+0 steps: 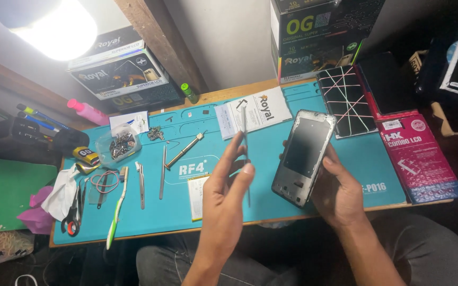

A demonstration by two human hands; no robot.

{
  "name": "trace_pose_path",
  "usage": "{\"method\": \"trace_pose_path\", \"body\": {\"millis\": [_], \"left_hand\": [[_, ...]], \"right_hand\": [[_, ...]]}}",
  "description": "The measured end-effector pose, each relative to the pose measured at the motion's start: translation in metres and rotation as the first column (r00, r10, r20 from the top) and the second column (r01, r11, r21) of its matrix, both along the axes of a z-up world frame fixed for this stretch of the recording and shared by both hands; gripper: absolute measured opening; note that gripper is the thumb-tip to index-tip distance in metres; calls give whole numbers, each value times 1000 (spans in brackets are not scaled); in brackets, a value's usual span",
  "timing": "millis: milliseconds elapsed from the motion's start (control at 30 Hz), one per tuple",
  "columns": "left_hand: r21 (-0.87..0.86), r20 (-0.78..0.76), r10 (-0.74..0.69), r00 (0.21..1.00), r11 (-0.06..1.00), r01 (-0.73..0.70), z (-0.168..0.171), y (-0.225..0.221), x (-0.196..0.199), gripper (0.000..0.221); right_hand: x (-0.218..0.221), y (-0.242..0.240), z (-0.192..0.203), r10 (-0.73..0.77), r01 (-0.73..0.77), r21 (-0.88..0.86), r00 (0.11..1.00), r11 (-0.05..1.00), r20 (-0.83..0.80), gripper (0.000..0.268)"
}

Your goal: Installing a replacement screen onto a mobile phone chassis and securing it with multiple rubber bands to ensure proper adhesion.

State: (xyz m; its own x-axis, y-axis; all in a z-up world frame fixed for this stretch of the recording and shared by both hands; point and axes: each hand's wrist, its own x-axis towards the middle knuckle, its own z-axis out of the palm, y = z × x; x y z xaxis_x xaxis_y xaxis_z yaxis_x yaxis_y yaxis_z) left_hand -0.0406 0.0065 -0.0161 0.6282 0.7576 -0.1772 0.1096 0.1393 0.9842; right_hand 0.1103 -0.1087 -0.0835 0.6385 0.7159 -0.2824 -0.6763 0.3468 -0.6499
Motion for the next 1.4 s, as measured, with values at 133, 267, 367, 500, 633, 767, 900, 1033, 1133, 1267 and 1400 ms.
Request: {"method": "trace_pose_path", "body": {"millis": [133,267,367,500,633,767,900,1033,1133,1267,1400], "left_hand": [[305,-67,-54,996,950,72,12,-18,-2,56],[395,-126,-7,992,917,57,1,-31,-6,72],[392,-157,2,988,918,60,-6,-36,-9,77],[390,-202,2,979,917,79,-10,-40,-16,77],[379,-236,5,972,921,87,-9,-42,-17,78],[392,-215,-4,977,915,90,-12,-42,-14,77],[370,-153,-24,988,926,80,-6,-40,-4,76],[324,-173,-23,985,943,79,-1,-37,10,77],[319,-178,-29,984,944,86,0,-36,16,79],[311,-165,-42,985,946,92,-3,-36,19,78],[296,-184,-51,982,950,105,-1,-36,19,77]], "right_hand": [[3,-5,-17,27,-32,47,995,998,99,78],[6,-9,-25,15,-25,76,991,997,133,67],[7,-10,-25,-2,-11,87,989,996,150,66],[2,-7,0,-14,14,0,992,1000,127,72],[3,-8,0,-21,20,7,992,1000,128,71],[4,-8,-3,-15,13,12,990,1000,139,69],[4,-10,-25,6,-28,112,982,993,188,65],[2,-12,-37,42,-83,156,968,984,247,57],[4,-15,-47,33,-54,118,984,992,174,62],[7,-16,-56,68,-76,41,984,996,164,58],[4,-16,-49,79,-91,68,983,993,165,60]]}}
